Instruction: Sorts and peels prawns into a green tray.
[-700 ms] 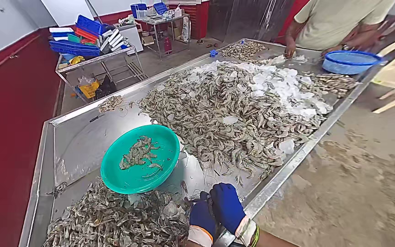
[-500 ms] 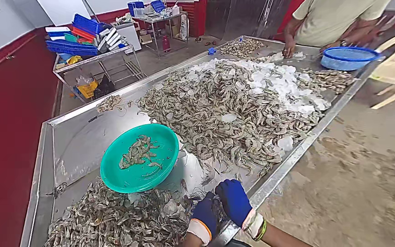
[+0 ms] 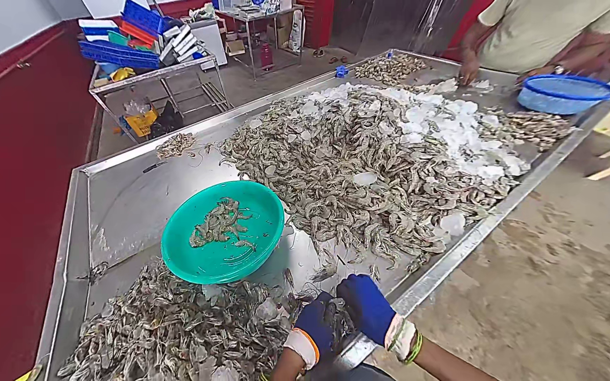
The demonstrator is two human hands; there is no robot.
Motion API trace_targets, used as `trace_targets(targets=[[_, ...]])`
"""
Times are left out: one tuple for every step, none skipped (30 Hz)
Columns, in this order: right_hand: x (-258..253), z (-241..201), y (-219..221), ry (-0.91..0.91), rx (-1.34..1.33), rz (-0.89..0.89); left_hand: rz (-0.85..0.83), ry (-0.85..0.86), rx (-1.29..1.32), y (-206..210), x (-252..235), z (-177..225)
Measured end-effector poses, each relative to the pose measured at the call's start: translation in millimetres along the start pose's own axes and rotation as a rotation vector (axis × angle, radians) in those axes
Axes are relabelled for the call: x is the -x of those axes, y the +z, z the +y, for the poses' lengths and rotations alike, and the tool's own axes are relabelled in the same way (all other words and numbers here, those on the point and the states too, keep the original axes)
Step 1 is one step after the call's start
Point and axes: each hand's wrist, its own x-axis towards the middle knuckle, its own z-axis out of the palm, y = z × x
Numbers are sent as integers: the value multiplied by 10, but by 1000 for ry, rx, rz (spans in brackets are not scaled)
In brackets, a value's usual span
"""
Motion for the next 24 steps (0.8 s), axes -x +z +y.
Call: trace_targets(targets=[[-19,114,8,62,29,12,8,11,19,-34,22,-34],[-40,270,12,150,32,5,28,39,42,-81,50,-78],[-47,422,25,256,-12,-12,56,80,79,-114,76,-143],[-42,529,61,362,-63,-38,67,119,109,-147,101,-206],[-36,590,125,449,-135,-60,76,159,141,-173,119,-248],[-20,572,190,507,-210,-59,114,198,181,-179,119,-276],[5,487,232,512,-277,-59,191,231,240,-162,106,-297],[30,372,256,445,-320,-93,294,247,322,-137,95,-312],[41,268,247,311,-339,-144,400,242,419,-117,90,-318],[15,193,188,151,-342,-178,497,222,503,-109,103,-307],[-65,144,109,0,-297,-165,570,198,555,-111,121,-298],[-200,145,25,-168,-245,-106,598,179,582,-122,137,-291],[-381,195,-36,-319,-232,-57,587,163,592,-134,155,-286],[-587,268,-67,-414,-218,-49,564,164,588,-144,163,-295],[-782,356,-76,-466,-194,-60,548,178,574,-147,162,-311],[-951,459,-80,-473,-177,-70,536,194,561,-153,153,-328],[-1086,567,-89,-442,-175,-56,524,205,557,-167,151,-342],[-1161,655,-133,-381,-174,-24,512,216,566,-186,157,-358],[-1174,725,-178,-334,-156,29,511,241,589,-187,162,-381],[-1141,781,-172,-318,-107,101,517,272,606,-169,156,-410],[-1091,817,-100,-291,-28,157,526,297,596,-143,133,-435],[-1013,795,7,-239,30,191,529,300,547,-119,98,-445],[-897,694,116,-185,42,195,516,287,476,-96,61,-437],[-742,518,180,-142,24,174,489,269,404,-69,10,-406]])
